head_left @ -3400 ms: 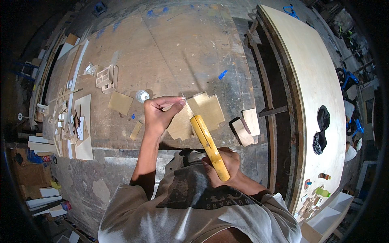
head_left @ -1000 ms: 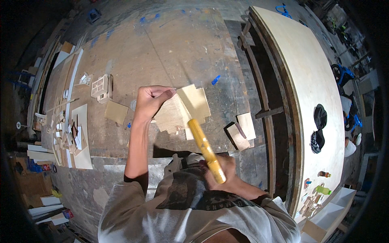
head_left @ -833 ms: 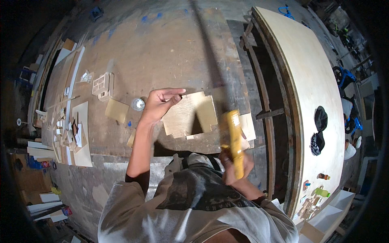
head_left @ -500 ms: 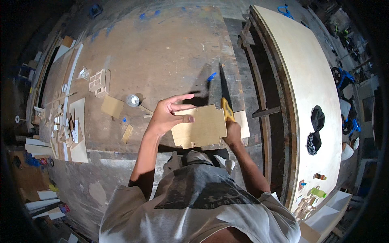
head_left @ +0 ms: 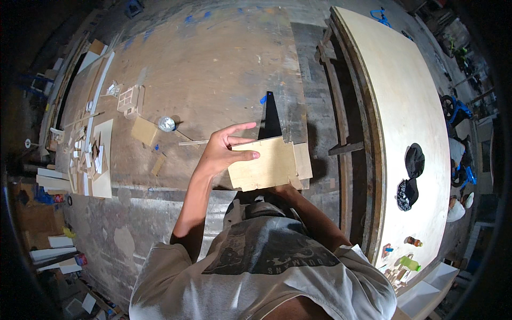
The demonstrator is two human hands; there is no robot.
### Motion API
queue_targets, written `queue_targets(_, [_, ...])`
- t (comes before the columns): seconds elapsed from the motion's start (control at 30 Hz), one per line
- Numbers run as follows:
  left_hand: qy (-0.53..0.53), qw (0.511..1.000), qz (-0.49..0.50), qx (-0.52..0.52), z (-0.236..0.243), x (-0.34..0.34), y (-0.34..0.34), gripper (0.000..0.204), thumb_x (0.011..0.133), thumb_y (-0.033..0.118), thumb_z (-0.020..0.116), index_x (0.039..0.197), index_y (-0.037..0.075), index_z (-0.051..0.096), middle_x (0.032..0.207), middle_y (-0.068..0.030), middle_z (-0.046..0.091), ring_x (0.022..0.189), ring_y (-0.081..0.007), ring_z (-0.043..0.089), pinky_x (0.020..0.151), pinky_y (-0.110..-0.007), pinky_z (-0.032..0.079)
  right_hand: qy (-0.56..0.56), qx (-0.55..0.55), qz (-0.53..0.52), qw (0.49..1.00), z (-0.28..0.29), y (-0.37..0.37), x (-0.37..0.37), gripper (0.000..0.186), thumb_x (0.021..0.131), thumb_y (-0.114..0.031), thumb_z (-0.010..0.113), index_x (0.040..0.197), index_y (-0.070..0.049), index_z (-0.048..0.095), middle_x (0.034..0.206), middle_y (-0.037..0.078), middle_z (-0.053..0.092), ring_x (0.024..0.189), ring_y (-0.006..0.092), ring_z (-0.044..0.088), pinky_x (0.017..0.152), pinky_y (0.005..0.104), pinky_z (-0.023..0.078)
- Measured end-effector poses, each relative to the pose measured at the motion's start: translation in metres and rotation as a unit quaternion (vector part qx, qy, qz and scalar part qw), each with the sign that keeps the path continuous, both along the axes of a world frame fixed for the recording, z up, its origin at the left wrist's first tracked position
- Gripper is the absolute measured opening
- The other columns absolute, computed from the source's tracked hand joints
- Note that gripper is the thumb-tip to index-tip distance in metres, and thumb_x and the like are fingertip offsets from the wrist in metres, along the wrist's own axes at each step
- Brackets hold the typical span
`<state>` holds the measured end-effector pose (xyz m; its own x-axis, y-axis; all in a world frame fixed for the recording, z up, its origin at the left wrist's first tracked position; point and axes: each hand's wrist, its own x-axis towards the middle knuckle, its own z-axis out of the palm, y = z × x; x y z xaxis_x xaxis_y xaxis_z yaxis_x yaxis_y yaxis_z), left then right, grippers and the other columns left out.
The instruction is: The person saws a small piece of wood using a hand saw on a workbench.
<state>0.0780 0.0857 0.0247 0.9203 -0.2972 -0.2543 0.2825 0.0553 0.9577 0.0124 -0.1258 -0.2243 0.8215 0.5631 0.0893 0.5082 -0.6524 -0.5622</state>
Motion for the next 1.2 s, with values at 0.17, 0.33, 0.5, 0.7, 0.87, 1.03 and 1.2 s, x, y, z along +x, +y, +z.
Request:
queue_targets(0.17, [0.010, 1.000, 0.000, -0.004, -0.002, -0.005, -0.023, 0.072, 0.068, -0.005, 0.079, 0.133, 0.002, 0.049, 0.101, -0.0167, 0.070, 0.088, -0.0128, 0.066, 0.078, -0.027, 0.052, 0.128, 0.016, 0.141, 0.982, 0.009, -0.023, -0.011, 0.038, 0.083, -0.030, 0.061, 0.104, 0.002, 0.060, 0.090, 0.018, 0.066, 0.085, 0.0284, 0.066, 0.072, 0.0403, 0.052])
queue_targets(0.33, [0.033, 0.999, 0.010, 0.001, -0.006, -0.008, -0.039, 0.072, 0.069, -0.004, 0.079, 0.134, 0.002, 0.049, 0.100, -0.0159, 0.070, 0.086, -0.0125, 0.066, 0.077, -0.026, 0.052, 0.189, 0.021, 0.201, 0.961, 0.016, -0.051, -0.016, 0.038, 0.084, -0.030, 0.060, 0.105, 0.002, 0.060, 0.092, 0.016, 0.066, 0.086, 0.0263, 0.065, 0.074, 0.0391, 0.051])
queue_targets(0.5, [0.013, 1.000, 0.005, 0.010, -0.011, -0.009, -0.051, 0.071, 0.069, -0.005, 0.079, 0.133, 0.002, 0.050, 0.099, -0.0155, 0.071, 0.086, -0.0123, 0.066, 0.076, -0.026, 0.052, 0.150, 0.161, 0.048, 0.974, 0.035, -0.054, -0.002, 0.038, 0.086, -0.030, 0.059, 0.106, 0.003, 0.060, 0.094, 0.014, 0.066, 0.087, 0.0241, 0.065, 0.076, 0.0379, 0.050])
queue_targets(0.7, [0.010, 1.000, -0.004, 0.022, -0.017, -0.004, -0.061, 0.072, 0.069, -0.004, 0.079, 0.134, 0.003, 0.049, 0.099, -0.0156, 0.071, 0.086, -0.0119, 0.066, 0.076, -0.026, 0.052, 0.244, 0.440, -0.163, 0.849, 0.085, -0.071, 0.028, 0.038, 0.088, -0.030, 0.058, 0.106, 0.003, 0.060, 0.097, 0.011, 0.066, 0.089, 0.0215, 0.064, 0.079, 0.0365, 0.050])
queue_targets(0.87, [0.013, 1.000, -0.011, 0.023, -0.023, -0.003, -0.063, 0.072, 0.069, -0.004, 0.079, 0.134, 0.003, 0.049, 0.099, -0.0159, 0.071, 0.086, -0.0122, 0.066, 0.077, -0.026, 0.052, 0.409, 0.603, -0.137, 0.672, 0.149, -0.097, 0.036, 0.034, 0.095, -0.029, 0.052, 0.107, 0.001, 0.061, 0.098, 0.004, 0.062, 0.092, 0.0139, 0.058, 0.083, 0.0285, 0.045])
queue_targets(1.03, [0.030, 0.999, 0.030, 0.019, -0.041, -0.004, -0.066, 0.067, 0.071, 0.000, 0.080, 0.132, 0.004, 0.052, 0.097, -0.0131, 0.071, 0.085, -0.0114, 0.065, 0.076, -0.025, 0.052, 0.326, 0.440, -0.140, 0.825, 0.167, -0.090, 0.033, 0.021, 0.095, -0.017, 0.060, 0.106, -0.001, 0.062, 0.090, -0.002, 0.061, 0.082, 0.0069, 0.056, 0.074, 0.0228, 0.045])
queue_targets(1.2, [0.041, 0.990, 0.077, 0.112, -0.083, -0.007, -0.053, 0.049, 0.076, 0.007, 0.079, 0.121, 0.002, 0.060, 0.093, -0.0083, 0.069, 0.084, -0.0113, 0.064, 0.074, -0.026, 0.052, 0.338, 0.477, -0.188, 0.789, 0.128, -0.073, 0.040, 0.018, 0.094, -0.015, 0.062, 0.101, 0.001, 0.064, 0.085, -0.003, 0.062, 0.081, 0.0050, 0.055, 0.073, 0.0206, 0.044])
